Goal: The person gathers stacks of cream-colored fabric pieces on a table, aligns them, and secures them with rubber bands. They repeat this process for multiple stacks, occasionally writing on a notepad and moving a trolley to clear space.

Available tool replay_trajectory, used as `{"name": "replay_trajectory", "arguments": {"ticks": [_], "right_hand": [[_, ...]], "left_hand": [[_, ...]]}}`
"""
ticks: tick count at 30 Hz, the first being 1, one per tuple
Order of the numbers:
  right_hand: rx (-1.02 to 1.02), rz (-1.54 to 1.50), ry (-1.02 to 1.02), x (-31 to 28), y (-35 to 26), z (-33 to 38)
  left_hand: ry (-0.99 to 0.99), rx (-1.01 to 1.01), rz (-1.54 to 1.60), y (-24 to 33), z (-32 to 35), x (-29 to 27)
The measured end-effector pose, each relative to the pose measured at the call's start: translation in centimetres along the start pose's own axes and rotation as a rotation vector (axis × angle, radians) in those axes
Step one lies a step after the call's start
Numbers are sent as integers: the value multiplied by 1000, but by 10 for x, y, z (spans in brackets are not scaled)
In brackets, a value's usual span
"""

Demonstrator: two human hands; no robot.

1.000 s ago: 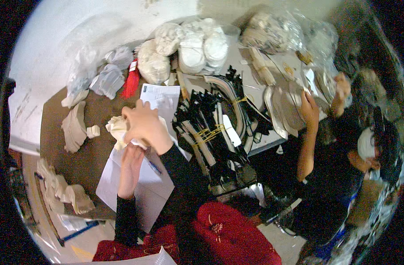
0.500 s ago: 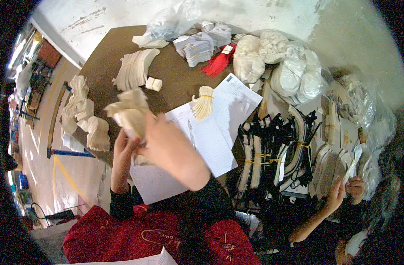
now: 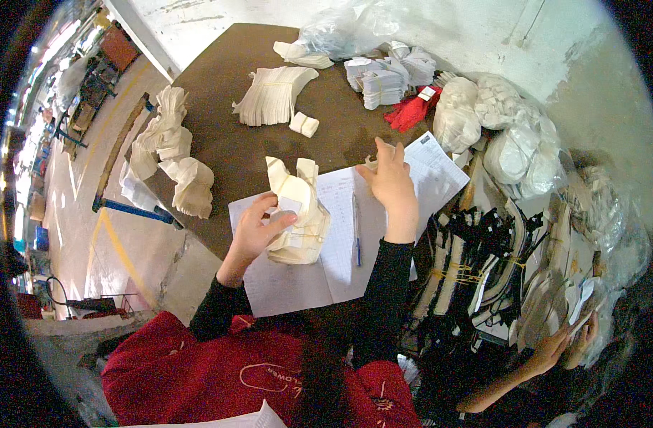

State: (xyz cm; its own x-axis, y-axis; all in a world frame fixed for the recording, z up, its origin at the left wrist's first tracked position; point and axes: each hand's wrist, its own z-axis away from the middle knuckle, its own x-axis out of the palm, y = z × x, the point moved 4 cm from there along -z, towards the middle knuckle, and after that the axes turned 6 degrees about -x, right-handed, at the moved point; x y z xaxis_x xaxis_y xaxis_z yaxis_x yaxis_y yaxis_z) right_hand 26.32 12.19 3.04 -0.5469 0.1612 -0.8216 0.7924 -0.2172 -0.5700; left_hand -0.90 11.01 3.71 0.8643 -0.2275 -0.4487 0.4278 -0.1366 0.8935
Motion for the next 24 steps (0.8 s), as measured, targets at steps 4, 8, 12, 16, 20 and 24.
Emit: {"name": "replay_trajectory", "arguments": {"ticks": [4, 8, 12, 16, 20, 24], "right_hand": [[-148, 21, -26, 19, 16, -12], [-158, -182, 4, 8, 39, -9], [-160, -202, 50, -8, 59, -2], [-186, -167, 58, -21, 48, 3], [-431, -306, 134, -55, -2, 12], [-331, -872, -62, -80, -72, 44]], "left_hand": [[63, -145, 168, -18, 10, -12], [-172, -346, 697, 8, 15, -33], [-393, -459, 623, 32, 23, -32], [-238, -72, 56, 1, 28, 0], [-164, -115, 76, 4, 32, -2], [-216, -122, 167, -6, 29, -5]]}}
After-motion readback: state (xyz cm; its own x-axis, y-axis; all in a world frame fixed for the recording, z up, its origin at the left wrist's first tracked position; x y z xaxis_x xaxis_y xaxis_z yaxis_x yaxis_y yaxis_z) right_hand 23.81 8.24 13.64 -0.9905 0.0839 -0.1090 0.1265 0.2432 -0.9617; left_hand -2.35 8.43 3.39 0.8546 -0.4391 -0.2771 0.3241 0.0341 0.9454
